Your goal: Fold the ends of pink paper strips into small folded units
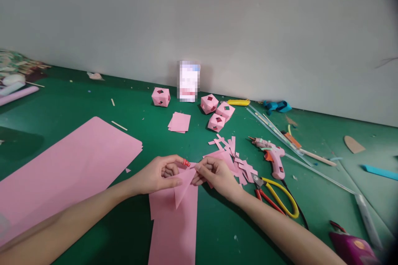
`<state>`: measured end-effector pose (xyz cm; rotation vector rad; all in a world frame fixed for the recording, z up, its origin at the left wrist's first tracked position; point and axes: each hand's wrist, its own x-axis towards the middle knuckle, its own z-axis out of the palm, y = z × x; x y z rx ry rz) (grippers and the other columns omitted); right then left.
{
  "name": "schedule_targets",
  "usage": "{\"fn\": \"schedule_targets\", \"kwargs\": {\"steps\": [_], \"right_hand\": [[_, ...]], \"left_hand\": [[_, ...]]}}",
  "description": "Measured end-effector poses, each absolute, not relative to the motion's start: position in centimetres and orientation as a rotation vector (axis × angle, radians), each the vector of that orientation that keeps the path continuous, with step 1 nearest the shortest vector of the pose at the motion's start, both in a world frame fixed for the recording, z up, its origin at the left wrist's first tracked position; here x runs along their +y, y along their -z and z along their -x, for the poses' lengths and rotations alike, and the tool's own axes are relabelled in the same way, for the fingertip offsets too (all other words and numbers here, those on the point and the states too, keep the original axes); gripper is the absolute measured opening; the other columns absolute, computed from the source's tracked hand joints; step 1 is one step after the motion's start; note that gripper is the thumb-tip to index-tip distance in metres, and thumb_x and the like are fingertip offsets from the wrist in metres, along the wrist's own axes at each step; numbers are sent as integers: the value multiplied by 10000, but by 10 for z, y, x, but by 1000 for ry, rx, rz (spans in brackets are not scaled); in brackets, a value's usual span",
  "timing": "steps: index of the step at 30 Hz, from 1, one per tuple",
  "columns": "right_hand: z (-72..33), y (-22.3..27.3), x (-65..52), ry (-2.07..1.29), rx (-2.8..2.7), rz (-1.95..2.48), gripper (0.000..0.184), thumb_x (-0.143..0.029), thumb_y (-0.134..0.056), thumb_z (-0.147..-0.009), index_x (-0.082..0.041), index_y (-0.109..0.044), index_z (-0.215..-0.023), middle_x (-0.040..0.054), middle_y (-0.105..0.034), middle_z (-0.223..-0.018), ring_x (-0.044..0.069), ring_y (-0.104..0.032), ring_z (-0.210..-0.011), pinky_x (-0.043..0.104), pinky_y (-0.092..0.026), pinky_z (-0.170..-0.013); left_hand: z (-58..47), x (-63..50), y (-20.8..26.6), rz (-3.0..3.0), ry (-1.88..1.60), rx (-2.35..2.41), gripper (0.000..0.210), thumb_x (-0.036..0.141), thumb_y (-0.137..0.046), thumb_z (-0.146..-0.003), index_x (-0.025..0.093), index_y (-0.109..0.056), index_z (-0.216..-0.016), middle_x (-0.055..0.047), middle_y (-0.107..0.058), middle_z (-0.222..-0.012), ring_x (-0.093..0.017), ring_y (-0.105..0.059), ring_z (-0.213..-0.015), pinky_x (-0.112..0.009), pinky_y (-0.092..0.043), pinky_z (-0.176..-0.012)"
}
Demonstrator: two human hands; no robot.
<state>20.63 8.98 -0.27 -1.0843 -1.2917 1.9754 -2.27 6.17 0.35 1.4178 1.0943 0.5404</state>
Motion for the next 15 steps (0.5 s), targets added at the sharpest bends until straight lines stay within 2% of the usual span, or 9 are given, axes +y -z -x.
{"fn": "schedule_targets", "kwargs": {"steps": [6,10,15], "right_hand": [[-206,5,90,-2000,-1322,1107,452,-571,-812,-729,-157,-638,-779,37,-746,-648,170,-756,-624,270,-605,-639],[-207,6,89,-1975,-1324,1064,438,-558,-813,-737,-169,-613,-749,30,-736,-643,187,-757,-611,293,-615,-627],[-207,6,90,-1926,-1327,1074,411,-523,-807,-767,-163,-683,-922,-2,-717,-642,179,-759,-625,298,-631,-650]], "left_hand": [[21,58,-3,-1448,-563,1122,424,317,-717,-825,204,-639,-1226,59,-518,-699,-117,-478,-643,-256,-387,-628],[21,58,-2,-1427,-583,1147,479,330,-720,-830,220,-628,-1286,53,-576,-699,-139,-549,-689,-291,-462,-715],[21,59,1,-1363,-607,1131,558,338,-740,-825,211,-564,-1340,57,-611,-706,-152,-602,-708,-310,-494,-746]]}}
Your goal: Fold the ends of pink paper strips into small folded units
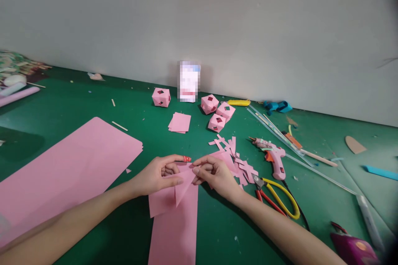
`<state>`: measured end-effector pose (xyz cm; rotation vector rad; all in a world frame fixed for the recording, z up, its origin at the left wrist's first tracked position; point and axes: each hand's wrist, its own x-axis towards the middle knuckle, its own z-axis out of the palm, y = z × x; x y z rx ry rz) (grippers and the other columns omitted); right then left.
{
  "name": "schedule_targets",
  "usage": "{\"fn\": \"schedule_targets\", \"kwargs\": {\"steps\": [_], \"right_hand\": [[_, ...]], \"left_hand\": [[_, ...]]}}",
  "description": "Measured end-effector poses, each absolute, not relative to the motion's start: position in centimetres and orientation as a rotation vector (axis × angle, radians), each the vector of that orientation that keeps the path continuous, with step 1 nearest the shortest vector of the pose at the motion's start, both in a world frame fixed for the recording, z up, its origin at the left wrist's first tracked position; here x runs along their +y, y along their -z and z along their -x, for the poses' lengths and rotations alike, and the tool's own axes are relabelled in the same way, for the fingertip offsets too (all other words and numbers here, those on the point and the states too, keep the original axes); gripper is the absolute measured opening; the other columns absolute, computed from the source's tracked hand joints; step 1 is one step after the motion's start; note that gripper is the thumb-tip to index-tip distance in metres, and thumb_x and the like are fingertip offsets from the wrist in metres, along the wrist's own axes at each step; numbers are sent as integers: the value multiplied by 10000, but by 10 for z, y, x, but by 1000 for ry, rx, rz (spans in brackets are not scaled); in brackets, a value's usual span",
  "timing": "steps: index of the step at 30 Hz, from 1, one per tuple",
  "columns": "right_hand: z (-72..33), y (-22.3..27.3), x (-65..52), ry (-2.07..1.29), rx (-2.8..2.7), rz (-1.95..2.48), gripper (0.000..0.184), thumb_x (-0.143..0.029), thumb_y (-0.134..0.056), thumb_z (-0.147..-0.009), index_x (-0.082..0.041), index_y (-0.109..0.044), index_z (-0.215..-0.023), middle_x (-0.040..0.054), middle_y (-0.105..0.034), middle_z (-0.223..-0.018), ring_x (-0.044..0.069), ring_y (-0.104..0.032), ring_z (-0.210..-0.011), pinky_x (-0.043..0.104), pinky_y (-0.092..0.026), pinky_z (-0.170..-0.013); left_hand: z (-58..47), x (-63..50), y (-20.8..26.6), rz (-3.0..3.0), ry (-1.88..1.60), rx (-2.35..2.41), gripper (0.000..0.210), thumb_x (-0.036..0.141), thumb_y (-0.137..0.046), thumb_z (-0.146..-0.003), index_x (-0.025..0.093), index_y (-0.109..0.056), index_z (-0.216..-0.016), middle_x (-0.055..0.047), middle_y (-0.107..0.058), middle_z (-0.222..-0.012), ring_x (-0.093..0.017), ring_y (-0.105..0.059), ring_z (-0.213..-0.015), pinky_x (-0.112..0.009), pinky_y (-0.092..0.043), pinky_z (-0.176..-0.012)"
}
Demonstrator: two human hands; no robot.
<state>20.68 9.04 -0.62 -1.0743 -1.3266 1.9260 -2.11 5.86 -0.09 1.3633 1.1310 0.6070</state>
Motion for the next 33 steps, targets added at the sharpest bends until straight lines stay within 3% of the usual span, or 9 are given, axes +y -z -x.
{"fn": "schedule_targets", "kwargs": {"steps": [11,27,33], "right_hand": [[-208,5,93,-1925,-1339,1094,407,-491,-882,-668,-160,-770,-876,25,-747,-677,203,-772,-656,328,-652,-686],[-208,9,88,-1948,-1248,1081,411,-462,-925,-609,-162,-684,-754,12,-734,-646,184,-756,-615,301,-639,-643],[-208,8,88,-1937,-1313,1054,403,-465,-900,-653,-149,-754,-857,26,-749,-667,176,-761,-630,277,-637,-651]], "left_hand": [[22,61,-6,-1373,-586,1140,522,350,-738,-825,209,-568,-1298,67,-598,-688,-152,-608,-696,-300,-473,-742],[25,62,-1,-1351,-558,1097,518,317,-750,-816,223,-570,-1292,64,-591,-723,-143,-584,-717,-297,-453,-749],[27,63,0,-1361,-551,1073,506,356,-745,-833,224,-565,-1287,70,-557,-718,-124,-541,-685,-271,-418,-710]]}}
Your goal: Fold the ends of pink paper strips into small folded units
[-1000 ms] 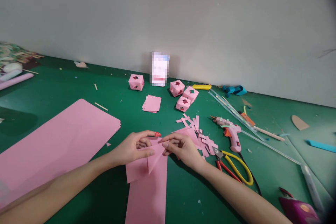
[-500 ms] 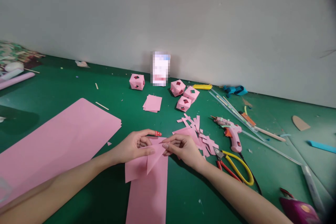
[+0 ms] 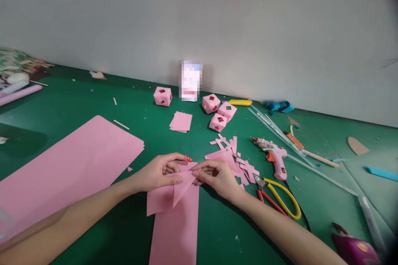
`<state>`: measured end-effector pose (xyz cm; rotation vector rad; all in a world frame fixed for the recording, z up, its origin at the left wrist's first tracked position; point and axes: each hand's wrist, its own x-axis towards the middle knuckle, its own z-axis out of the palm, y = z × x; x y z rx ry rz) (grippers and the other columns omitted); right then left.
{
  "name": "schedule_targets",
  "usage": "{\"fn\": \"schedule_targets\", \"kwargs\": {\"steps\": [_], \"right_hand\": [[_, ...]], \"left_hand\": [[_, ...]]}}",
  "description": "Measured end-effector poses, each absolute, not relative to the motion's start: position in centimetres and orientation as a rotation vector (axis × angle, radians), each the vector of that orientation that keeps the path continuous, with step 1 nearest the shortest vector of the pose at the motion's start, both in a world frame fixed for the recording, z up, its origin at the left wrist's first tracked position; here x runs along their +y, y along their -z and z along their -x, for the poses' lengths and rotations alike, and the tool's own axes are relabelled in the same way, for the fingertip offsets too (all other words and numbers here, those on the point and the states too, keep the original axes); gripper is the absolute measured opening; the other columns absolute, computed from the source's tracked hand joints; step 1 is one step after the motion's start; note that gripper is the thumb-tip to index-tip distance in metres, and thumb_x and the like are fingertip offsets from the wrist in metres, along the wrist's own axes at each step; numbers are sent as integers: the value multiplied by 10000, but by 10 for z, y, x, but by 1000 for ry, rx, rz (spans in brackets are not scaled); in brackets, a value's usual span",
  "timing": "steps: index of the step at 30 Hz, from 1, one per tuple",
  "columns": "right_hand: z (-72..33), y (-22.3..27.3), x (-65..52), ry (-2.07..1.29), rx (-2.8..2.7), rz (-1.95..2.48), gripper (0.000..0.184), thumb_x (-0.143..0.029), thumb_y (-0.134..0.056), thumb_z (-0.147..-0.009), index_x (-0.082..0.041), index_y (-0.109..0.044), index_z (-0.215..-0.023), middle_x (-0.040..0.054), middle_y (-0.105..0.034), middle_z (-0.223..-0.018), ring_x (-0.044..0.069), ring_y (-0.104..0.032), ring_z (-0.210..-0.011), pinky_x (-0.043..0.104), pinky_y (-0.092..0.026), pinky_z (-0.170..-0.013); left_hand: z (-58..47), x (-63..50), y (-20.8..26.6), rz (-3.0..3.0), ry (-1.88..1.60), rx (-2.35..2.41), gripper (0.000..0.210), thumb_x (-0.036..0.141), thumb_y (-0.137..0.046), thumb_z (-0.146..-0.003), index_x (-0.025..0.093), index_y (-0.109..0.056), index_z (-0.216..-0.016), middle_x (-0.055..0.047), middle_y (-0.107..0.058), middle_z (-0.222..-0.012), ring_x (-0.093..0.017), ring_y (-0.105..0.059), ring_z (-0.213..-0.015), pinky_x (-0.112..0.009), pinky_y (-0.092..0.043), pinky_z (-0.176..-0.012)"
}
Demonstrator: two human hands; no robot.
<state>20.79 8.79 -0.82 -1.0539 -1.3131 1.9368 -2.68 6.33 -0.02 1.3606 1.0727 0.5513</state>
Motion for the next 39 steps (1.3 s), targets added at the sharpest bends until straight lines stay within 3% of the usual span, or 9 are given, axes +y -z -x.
{"fn": "schedule_targets", "kwargs": {"steps": [7,13,21,30,39], "right_hand": [[-209,10,90,-1945,-1311,1054,396,-443,-916,-632,-147,-755,-840,26,-755,-663,184,-765,-629,279,-638,-645],[-211,5,90,-1904,-1424,983,381,-489,-741,-846,-158,-735,-1034,30,-753,-674,173,-760,-638,299,-634,-684],[-211,9,87,-1844,-1468,935,356,-436,-662,-907,-195,-701,-1165,11,-733,-676,175,-751,-638,323,-632,-687],[-211,8,88,-1792,-1520,954,337,-447,-663,-915,-191,-717,-1128,8,-721,-679,175,-755,-676,313,-628,-695],[-208,9,89,-1903,-1291,1004,359,-440,-861,-731,-166,-727,-921,31,-775,-745,158,-758,-657,272,-627,-678]], "left_hand": [[27,65,0,-1341,-546,1060,503,370,-748,-830,217,-565,-1273,65,-560,-729,-127,-538,-703,-279,-406,-724],[26,65,-1,-1337,-552,1046,510,353,-738,-839,209,-550,-1290,68,-557,-718,-125,-529,-692,-274,-396,-713],[26,62,-2,-1332,-563,1038,647,339,-731,-854,211,-418,-1406,77,-568,-729,-122,-533,-697,-279,-407,-724],[26,63,0,-1328,-571,1050,659,348,-731,-854,218,-405,-1412,74,-571,-731,-124,-544,-685,-275,-412,-698],[27,66,-5,-1273,-584,1045,649,370,-746,-847,206,-425,-1386,77,-561,-730,-113,-545,-673,-264,-409,-689]]}}
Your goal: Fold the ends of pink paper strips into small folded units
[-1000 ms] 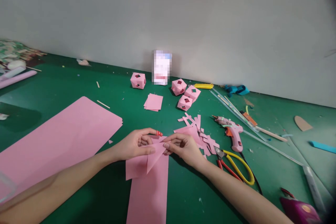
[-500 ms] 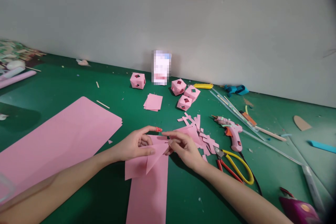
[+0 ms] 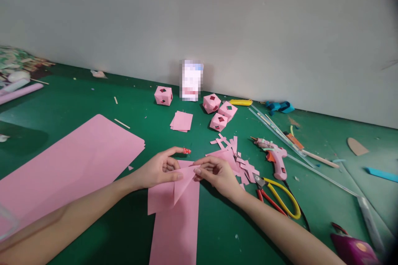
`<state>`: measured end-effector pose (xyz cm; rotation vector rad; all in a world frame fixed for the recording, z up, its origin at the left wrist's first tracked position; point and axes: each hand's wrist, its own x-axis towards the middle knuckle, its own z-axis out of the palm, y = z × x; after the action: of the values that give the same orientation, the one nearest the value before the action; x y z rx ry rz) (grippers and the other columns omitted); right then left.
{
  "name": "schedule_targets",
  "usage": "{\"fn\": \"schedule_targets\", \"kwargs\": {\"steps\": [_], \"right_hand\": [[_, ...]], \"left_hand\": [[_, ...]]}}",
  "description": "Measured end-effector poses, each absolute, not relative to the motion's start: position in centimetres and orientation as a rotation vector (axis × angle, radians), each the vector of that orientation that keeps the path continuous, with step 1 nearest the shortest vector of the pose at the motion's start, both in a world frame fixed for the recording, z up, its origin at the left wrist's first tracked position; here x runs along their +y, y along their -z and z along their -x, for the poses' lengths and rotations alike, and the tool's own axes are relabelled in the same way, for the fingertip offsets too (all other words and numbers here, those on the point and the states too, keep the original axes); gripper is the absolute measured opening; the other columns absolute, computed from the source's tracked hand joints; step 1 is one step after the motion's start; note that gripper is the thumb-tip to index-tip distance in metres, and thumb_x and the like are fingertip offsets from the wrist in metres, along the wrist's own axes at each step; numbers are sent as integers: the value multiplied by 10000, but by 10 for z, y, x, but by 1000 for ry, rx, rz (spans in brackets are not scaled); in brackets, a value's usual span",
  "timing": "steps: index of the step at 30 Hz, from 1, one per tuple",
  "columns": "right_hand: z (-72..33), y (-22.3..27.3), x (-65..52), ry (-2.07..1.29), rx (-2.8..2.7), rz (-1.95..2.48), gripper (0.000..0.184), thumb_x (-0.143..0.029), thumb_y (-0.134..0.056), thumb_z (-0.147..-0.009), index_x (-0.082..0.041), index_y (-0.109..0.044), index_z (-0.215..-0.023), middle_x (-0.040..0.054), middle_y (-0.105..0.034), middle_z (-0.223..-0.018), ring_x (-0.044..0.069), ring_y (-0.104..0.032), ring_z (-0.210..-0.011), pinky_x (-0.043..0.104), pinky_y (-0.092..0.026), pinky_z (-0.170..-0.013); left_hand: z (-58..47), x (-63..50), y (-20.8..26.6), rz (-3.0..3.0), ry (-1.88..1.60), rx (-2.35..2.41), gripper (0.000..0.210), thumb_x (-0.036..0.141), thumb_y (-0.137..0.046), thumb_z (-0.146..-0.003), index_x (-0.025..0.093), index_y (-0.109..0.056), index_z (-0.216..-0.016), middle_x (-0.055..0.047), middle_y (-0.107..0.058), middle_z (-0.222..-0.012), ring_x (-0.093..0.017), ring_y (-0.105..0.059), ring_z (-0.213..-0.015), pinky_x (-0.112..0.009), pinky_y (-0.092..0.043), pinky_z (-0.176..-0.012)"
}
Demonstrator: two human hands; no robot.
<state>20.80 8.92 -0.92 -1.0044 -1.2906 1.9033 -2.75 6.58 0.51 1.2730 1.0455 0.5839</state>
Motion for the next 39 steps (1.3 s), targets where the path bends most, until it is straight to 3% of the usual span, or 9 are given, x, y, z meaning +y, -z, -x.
{"fn": "schedule_targets", "kwargs": {"steps": [10,16,22,30,39], "right_hand": [[-208,9,90,-1952,-1154,1022,427,-421,-914,-662,-169,-607,-816,13,-767,-678,174,-768,-625,274,-634,-638],[-211,0,96,-2019,-1311,1023,436,-558,-777,-791,-153,-640,-874,49,-772,-713,188,-782,-686,299,-639,-689],[-212,-2,96,-2033,-1367,1045,466,-600,-753,-791,-167,-587,-749,78,-780,-698,197,-778,-666,284,-618,-625],[-209,4,89,-1870,-1447,1087,479,-630,-677,-845,-187,-532,-735,53,-752,-637,167,-730,-563,262,-571,-542],[-209,7,91,-1900,-1459,1083,443,-597,-703,-839,-167,-605,-795,48,-751,-671,166,-749,-629,279,-606,-626]], "left_hand": [[27,66,-6,-1286,-579,1056,640,373,-737,-848,210,-424,-1382,71,-568,-734,-128,-566,-695,-283,-424,-707],[27,64,-2,-1300,-599,1063,642,367,-741,-844,223,-432,-1388,67,-592,-736,-127,-571,-685,-277,-426,-686],[26,62,-3,-1333,-587,1069,619,369,-731,-853,221,-454,-1385,50,-622,-765,-136,-591,-711,-282,-443,-701],[25,61,-2,-1374,-591,1074,589,354,-723,-860,215,-467,-1372,40,-642,-781,-143,-611,-737,-285,-456,-722],[24,60,-2,-1383,-587,1104,584,342,-721,-856,226,-478,-1375,31,-666,-785,-160,-635,-750,-291,-468,-731]]}}
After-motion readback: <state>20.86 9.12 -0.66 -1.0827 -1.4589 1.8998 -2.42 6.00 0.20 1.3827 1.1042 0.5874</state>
